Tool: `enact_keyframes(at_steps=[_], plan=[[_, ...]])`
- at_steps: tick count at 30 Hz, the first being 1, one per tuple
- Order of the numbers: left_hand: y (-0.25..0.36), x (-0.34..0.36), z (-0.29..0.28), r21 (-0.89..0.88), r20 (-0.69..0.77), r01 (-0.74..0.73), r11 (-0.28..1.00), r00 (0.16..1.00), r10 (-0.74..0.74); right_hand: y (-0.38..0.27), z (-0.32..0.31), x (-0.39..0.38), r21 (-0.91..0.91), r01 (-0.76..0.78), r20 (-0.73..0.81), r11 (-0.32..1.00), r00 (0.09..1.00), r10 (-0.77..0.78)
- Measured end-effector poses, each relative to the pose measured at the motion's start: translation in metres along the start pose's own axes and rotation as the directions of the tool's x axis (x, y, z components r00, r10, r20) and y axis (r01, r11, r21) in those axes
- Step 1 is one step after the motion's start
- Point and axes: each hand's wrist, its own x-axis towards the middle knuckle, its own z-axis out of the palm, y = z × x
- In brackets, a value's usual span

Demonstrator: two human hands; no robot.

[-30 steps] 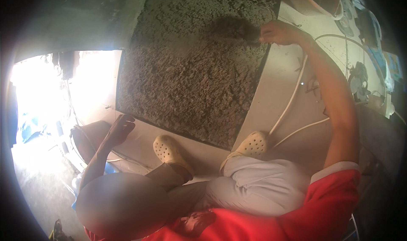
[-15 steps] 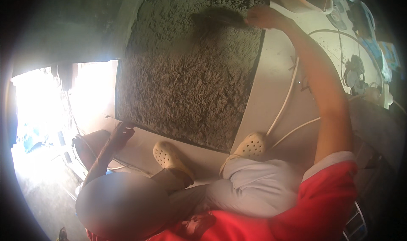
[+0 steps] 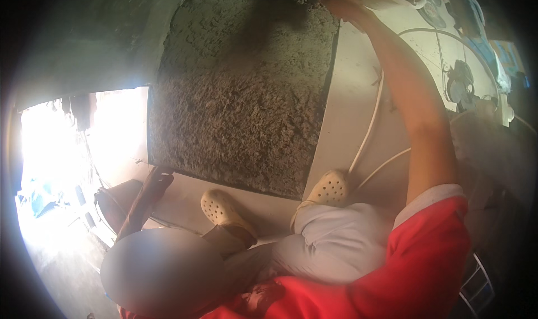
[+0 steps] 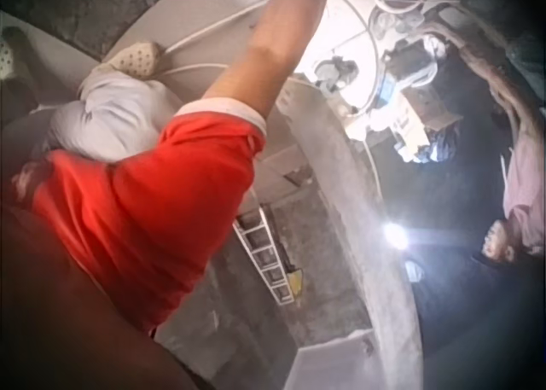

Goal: The person spreads cement on the floor using a trowel, places a tile, and then applies adhesive to the back of another tile. The person works on a partially tiled floor in a construction setting.

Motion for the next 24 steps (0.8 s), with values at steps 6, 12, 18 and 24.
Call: enact_keyframes(at_steps=[6, 12, 18, 24], plan=[[0.001, -0.004, -0.001, -0.050, 0.027, 0.118, 0.992, 0.993, -0.117, 0.032, 0.017, -0.065, 0.513, -0.163, 0.110, 0.843, 0.986, 0.123], [-0.009, -0.001, -0.001, -0.046, 0.040, 0.095, 0.994, 0.995, -0.093, 0.056, 0.027, -0.130, 0.687, -0.401, 0.240, 0.606, 0.912, 0.332], [-0.033, 0.021, -0.002, -0.039, 0.032, -0.193, 0.980, 0.980, 0.194, 0.042, 0.015, -0.126, 0.585, -0.443, 0.251, 0.680, 0.896, 0.367], [-0.040, 0.023, -0.001, -0.053, 0.041, -0.305, 0.951, 0.951, 0.307, 0.011, 0.040, -0.127, 0.445, -0.410, 0.148, 0.796, 0.910, 0.386]])
